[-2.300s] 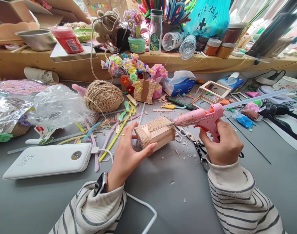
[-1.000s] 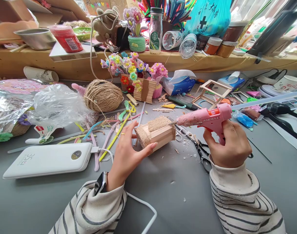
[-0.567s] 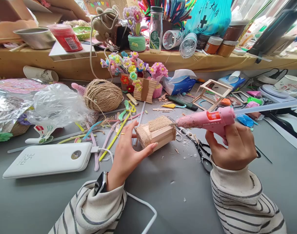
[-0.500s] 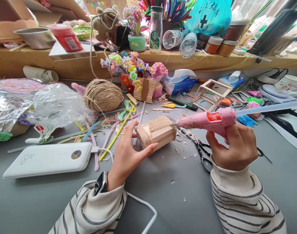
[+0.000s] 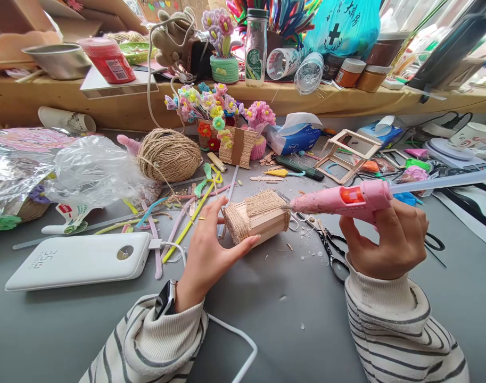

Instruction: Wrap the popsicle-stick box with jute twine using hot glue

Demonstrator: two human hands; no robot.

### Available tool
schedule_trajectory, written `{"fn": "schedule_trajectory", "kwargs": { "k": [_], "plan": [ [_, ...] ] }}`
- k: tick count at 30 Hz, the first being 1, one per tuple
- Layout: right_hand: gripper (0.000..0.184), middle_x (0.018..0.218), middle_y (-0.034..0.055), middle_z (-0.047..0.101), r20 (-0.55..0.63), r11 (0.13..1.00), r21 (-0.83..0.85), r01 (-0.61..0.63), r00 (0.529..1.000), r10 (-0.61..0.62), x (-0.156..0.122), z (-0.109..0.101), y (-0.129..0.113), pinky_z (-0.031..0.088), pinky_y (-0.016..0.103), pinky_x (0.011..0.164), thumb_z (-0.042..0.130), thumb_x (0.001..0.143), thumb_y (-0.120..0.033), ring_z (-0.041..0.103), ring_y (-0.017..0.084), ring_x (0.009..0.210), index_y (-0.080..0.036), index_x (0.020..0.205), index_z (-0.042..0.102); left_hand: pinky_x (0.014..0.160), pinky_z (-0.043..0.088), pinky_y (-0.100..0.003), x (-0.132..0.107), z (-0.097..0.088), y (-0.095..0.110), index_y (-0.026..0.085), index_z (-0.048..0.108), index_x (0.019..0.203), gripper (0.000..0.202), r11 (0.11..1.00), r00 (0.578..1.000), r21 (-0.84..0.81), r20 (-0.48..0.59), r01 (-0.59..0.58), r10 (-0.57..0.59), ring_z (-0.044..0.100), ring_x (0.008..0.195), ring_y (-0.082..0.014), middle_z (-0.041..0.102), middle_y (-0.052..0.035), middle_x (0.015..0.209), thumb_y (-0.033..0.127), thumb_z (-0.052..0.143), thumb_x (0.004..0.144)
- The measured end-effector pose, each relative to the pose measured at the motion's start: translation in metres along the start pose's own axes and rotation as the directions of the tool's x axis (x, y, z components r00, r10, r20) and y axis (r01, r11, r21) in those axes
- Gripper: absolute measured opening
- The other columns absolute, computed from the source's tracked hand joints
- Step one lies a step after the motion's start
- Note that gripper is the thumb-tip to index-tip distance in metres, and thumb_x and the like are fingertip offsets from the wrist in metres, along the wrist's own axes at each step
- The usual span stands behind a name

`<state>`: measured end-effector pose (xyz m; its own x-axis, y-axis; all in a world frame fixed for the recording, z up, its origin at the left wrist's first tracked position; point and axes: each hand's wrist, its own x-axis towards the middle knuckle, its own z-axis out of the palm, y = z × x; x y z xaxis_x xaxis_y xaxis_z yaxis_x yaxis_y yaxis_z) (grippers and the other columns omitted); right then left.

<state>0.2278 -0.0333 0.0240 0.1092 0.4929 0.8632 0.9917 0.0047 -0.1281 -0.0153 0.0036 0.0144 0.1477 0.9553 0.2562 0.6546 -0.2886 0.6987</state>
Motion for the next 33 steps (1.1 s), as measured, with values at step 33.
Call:
{"fn": "schedule_trajectory", "kwargs": {
  "k": [33],
  "plan": [
    [0.041,0.068,0.0041,0.059,0.455,0.785,-0.026,-0.619,0.692,0.56,0.008,0.038,0.043,0.042,0.032,0.06,0.062,0.057,-0.05,0.051,0.018,0.059,-0.016,0.08,0.06,0.102,0.037,-0.042,0.002,-0.007,-0.013,0.024,0.025,0.132,0.075,0.99,0.976,-0.062,0.172,-0.125,0.134,0.035,0.127,-0.0245,0.035,-0.0104,0.137,0.035,0.064,0.07]
  ]
}}
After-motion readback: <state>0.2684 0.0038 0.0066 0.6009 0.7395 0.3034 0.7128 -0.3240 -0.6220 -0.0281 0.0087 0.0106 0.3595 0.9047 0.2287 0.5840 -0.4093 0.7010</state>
